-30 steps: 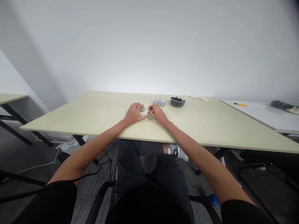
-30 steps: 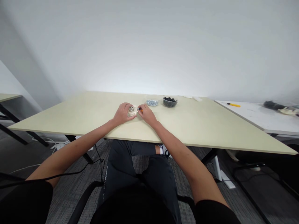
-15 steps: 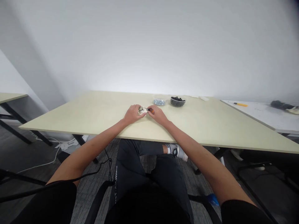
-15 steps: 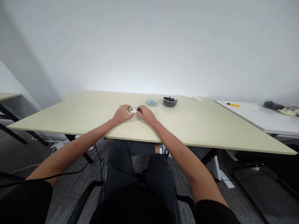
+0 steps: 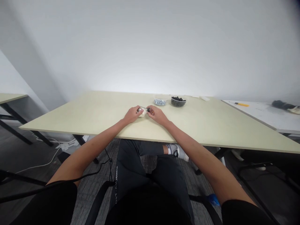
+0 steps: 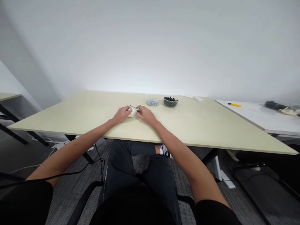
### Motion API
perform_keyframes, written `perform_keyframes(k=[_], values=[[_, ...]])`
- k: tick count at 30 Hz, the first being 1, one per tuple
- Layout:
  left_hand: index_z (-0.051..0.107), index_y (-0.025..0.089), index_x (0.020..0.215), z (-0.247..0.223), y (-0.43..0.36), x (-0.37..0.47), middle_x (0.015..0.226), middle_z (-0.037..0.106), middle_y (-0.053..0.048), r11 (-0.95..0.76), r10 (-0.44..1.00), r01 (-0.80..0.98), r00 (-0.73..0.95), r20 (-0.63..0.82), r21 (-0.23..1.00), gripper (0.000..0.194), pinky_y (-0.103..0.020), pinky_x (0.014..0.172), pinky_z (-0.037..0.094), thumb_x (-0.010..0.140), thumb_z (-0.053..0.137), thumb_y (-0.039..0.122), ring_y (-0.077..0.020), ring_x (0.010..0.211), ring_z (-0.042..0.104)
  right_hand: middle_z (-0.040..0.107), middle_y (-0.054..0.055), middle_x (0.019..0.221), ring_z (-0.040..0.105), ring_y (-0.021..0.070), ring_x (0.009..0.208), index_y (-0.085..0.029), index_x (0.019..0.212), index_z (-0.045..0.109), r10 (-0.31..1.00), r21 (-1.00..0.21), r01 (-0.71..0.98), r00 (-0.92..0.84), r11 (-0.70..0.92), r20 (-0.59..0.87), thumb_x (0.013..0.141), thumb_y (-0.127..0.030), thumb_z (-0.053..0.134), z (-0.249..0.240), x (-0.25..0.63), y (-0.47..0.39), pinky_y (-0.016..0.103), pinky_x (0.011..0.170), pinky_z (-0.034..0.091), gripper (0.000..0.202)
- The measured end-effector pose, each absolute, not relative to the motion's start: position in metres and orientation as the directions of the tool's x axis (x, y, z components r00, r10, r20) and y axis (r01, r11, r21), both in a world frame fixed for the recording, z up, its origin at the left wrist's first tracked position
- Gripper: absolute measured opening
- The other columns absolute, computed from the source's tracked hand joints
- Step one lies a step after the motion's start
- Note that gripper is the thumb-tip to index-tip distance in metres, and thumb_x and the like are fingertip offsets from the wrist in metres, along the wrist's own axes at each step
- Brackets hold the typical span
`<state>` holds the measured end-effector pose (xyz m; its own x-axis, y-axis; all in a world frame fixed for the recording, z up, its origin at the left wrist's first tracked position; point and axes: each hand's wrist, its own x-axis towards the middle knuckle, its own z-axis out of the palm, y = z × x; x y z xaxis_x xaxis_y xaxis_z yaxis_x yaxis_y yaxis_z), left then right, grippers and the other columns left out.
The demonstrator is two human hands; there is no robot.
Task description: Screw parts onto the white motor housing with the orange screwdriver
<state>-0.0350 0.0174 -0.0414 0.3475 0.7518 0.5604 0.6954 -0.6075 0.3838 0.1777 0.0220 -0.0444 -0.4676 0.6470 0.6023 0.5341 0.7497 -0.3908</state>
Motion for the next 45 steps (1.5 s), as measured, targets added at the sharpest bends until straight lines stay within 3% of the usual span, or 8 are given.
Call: perform_keyframes(k=[6, 25, 45], values=[[0.056, 0.017, 0.084, -0.0401, 0.0155, -0.0345, 0.076, 0.062, -0.003, -0.614, 0.751, 0.686, 0.355, 0.557, 0.39, 0.042, -0.029, 0.066, 0.037, 0.094, 0.035, 0.053, -0.0178, 0.07, 0.055, 0.061, 0.004, 0.094, 0.057, 0.0134, 0.082, -0.019, 0.112, 0.055, 0.655, -0.38, 0.552, -0.476, 0.742, 0.587, 0.084, -0.027, 0.054, -0.0445, 0.178, 0.0215, 0.025, 0.078, 0.044, 0.029], [0.054, 0.018, 0.078, -0.0403, 0.017, -0.0342, 0.07, 0.058, -0.002, -0.611, 0.762, 0.676, 0.361, 0.537, 0.413, 0.041, -0.028, 0.062, 0.034, 0.094, 0.037, 0.051, -0.0163, 0.066, 0.051, 0.059, 0.004, 0.095, 0.055, 0.0127, 0.079, -0.018, 0.107, 0.053, 0.678, -0.37, 0.582, -0.504, 0.725, 0.536, 0.085, -0.027, 0.052, -0.0443, 0.1784, 0.0235, 0.025, 0.075, 0.042, 0.024], [0.059, 0.017, 0.087, -0.0391, 0.0159, -0.0333, 0.078, 0.063, -0.004, -0.618, 0.761, 0.659, 0.365, 0.536, 0.428, 0.042, -0.029, 0.066, 0.036, 0.091, 0.041, 0.054, -0.0171, 0.07, 0.054, 0.063, 0.003, 0.095, 0.056, 0.0127, 0.079, -0.018, 0.106, 0.052, 0.736, -0.392, 0.636, -0.467, 0.665, 0.491, 0.084, -0.027, 0.054, -0.0483, 0.1777, 0.0281, 0.024, 0.072, 0.041, 0.024]])
